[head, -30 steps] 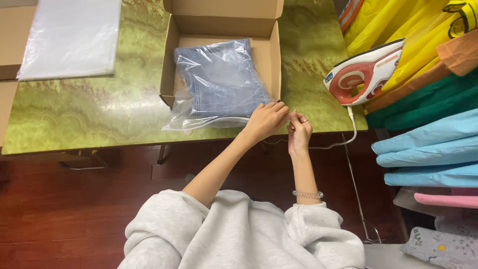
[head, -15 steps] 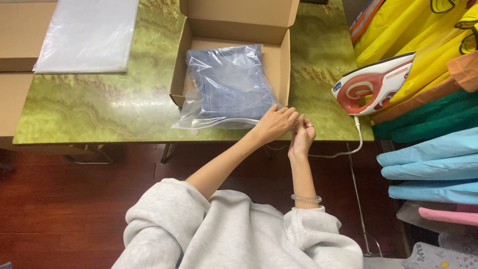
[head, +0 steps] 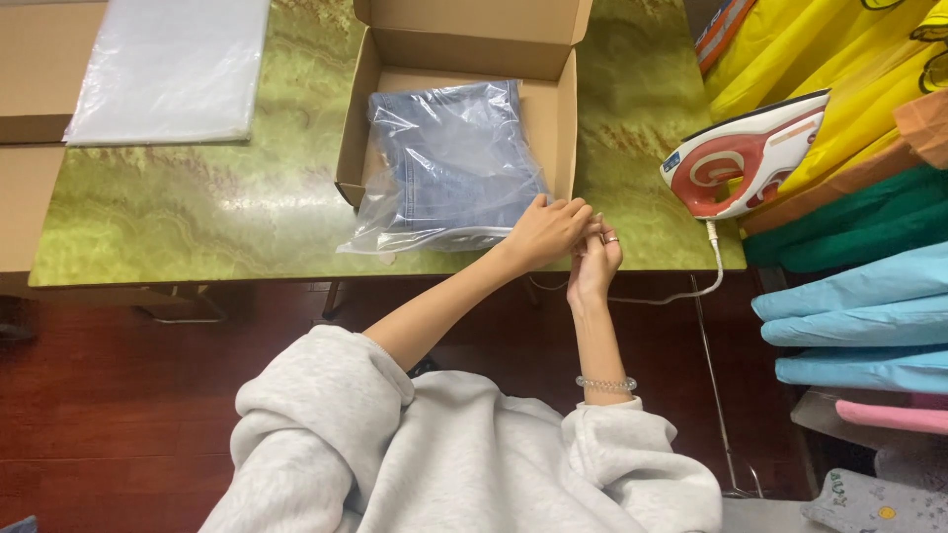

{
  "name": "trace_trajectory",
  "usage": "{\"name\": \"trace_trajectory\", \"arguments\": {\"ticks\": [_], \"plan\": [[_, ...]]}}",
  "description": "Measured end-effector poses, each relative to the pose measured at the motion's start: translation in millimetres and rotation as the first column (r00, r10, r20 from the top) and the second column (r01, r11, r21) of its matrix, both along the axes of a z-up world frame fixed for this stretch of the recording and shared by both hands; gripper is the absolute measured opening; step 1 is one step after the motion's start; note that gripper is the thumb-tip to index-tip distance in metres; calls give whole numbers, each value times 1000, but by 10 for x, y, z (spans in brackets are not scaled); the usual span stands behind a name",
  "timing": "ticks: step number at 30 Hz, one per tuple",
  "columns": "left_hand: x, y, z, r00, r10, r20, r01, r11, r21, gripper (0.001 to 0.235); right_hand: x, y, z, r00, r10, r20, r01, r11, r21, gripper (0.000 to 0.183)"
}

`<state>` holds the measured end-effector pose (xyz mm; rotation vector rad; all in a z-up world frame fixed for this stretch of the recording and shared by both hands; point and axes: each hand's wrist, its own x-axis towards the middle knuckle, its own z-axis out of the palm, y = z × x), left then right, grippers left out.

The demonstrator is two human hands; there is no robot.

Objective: The person unpacks a pair of jeans from a plastic bag inside a cardboard box. They then unfold the jeans, place them on a hanger, and hang the hanger on a clothing rack.

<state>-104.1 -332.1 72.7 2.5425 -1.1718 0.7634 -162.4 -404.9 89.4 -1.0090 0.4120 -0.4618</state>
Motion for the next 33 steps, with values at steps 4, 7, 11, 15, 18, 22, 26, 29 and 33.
{"name": "trace_trajectory", "arguments": {"ticks": [4, 7, 11, 15, 18, 22, 26, 29, 33], "plan": [[-41, -3, 28, 1000, -20, -14, 20, 999, -28, 24, 40, -44, -79, 999, -45, -23, 42, 995, -95, 14], [-66, 23, 69, 990, -39, 136, 51, 995, -90, 12, 36, 20, -58, 986, -158, -57, 144, 971, -192, 16], [-47, 95, 126, 963, -54, 265, 83, 992, -98, 12, 58, 83, -25, 973, -226, -45, 209, 946, -250, 16], [-45, 235, 148, 948, -38, 317, 58, 997, -55, 13, 126, 121, -97, 966, -255, -39, 235, 930, -281, 14], [-101, 388, 298, 928, -38, 371, 70, 995, -74, 10, 179, 116, -105, 961, -277, -12, 263, 922, -284, 13], [-187, 676, 454, 911, 7, 413, 18, 998, -57, 14, 329, 1, -254, 960, -279, 21, 276, 932, -237, 14], [-212, 1005, 556, 894, 53, 445, -57, 998, -5, 14, 425, 28, -111, 962, -272, 27, 271, 934, -234, 13], [-217, 1256, 644, 882, 81, 464, -101, 995, 17, 14, 484, 116, 55, 961, -268, 68, 276, 926, -257, 13], [-219, 1516, 806, 865, 99, 491, -138, 989, 43, 15, 570, 217, 182, 957, -267, 109, 287, 922, -260, 13]]}}
